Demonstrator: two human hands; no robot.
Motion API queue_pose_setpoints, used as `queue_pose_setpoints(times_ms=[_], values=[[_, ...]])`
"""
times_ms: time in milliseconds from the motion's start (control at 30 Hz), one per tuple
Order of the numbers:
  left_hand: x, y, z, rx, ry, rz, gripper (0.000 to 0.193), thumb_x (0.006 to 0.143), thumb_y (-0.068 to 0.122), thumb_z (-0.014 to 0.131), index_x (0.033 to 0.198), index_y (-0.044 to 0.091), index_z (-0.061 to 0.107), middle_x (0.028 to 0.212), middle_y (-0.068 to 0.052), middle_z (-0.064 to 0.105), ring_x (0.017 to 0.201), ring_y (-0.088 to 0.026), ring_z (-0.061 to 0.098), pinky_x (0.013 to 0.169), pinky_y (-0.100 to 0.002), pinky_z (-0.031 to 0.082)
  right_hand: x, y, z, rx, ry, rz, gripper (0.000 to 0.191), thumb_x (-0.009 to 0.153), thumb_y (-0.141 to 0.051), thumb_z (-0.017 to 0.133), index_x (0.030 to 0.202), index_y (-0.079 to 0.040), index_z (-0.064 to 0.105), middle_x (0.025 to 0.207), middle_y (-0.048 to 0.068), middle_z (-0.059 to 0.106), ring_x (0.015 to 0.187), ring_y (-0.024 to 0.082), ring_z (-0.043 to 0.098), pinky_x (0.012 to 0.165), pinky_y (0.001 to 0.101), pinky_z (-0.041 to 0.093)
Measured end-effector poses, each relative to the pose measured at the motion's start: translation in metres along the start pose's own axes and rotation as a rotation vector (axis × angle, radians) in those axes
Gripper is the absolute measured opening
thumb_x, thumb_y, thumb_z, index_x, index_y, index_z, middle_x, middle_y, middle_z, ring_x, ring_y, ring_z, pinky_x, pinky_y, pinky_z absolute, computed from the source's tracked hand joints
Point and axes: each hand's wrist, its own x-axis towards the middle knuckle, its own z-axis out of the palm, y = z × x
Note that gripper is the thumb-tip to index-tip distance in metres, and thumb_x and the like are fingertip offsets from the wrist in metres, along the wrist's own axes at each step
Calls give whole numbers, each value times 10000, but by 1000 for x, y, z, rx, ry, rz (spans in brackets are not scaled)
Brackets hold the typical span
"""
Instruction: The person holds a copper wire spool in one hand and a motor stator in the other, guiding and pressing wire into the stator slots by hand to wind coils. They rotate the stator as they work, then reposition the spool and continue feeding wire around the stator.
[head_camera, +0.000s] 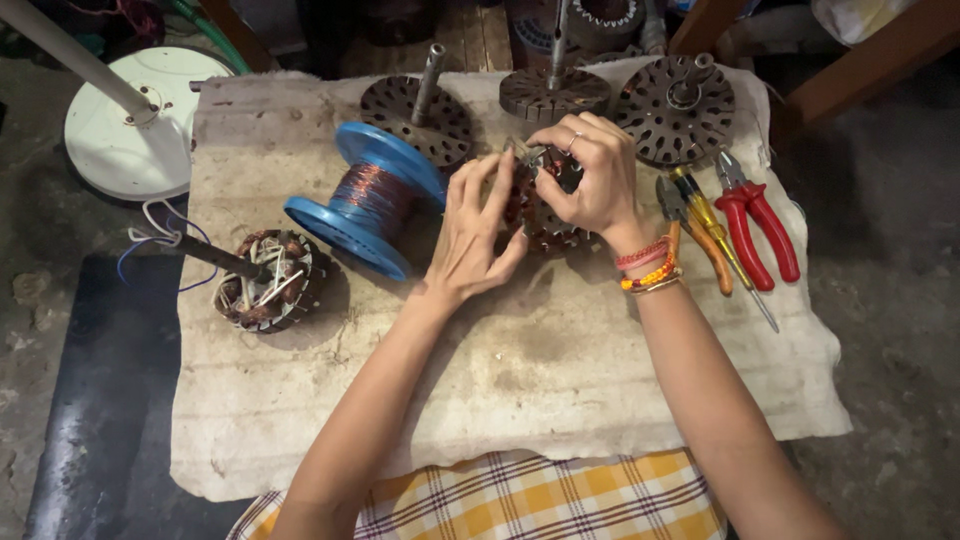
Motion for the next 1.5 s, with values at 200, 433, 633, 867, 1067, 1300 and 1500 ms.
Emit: queue_pose_setpoints(times_ms=[200, 433, 633, 867, 1067, 1300, 1500], values=[[6, 3, 4, 164, 114, -156, 888, 873, 236, 698, 1586, -66, 263, 1476, -258, 389, 1346, -434, 387, 1197, -518, 345, -1, 1, 1, 1, 8, 8, 230, 787, -186, 697, 967, -49, 737, 852, 95, 671, 809, 287, 636, 780, 394, 506], [4, 1, -2, 203, 188, -149, 886, 844, 174, 735, 1562, -71, 278, 1472, -260, 392, 1334, -440, 390, 1178, -514, 340, -2, 2, 1, 5, 7, -10, 234, 797, -198, 694, 972, -50, 739, 888, 100, 687, 829, 291, 638, 796, 391, 509], [1, -3, 2, 149, 207, -44, 864, 836, 35, 684, 1579, -74, 256, 1465, -245, 436, 1345, -416, 446, 1176, -490, 385, -3, 5, 2, 0, 13, 7, 224, 807, -198, 688, 967, -50, 741, 856, 92, 679, 808, 273, 636, 780, 386, 505], [-3, -8, 5, 130, 309, 85, 869, 842, -87, 606, 1610, -23, 204, 1347, -228, 553, 1198, -386, 596, 1040, -448, 527, -4, 9, 4, -20, 9, -9, 249, 805, -243, 686, 964, -63, 753, 858, 80, 690, 797, 254, 627, 770, 385, 489], [-7, -7, 5, 95, 345, 67, 907, 854, -88, 614, 1618, -33, 130, 1346, -236, 566, 1157, -368, 617, 993, -442, 554, -4, 11, 5, -109, -3, -127, 468, 824, -481, 806, 987, -47, 747, 924, 93, 709, 839, 250, 634, 788, 379, 480], [-5, -6, 4, 85, 376, 126, 889, 873, -63, 605, 1615, -47, 117, 1233, -224, 639, 1048, -362, 662, 933, -456, 558, -9, 19, 17, -126, -10, -81, 396, 894, -461, 804, 1005, -83, 771, 947, 77, 735, 841, 218, 640, 787, 347, 486], [-4, 1, -5, -18, 348, 121, 541, 889, -31, 657, 1387, -31, 444, 1061, -195, 657, 883, -339, 665, 796, -421, 545, -11, 20, 17, -98, 27, -17, 317, 958, -409, 743, 950, -94, 777, 883, 57, 729, 807, 213, 632, 760, 366, 462]])
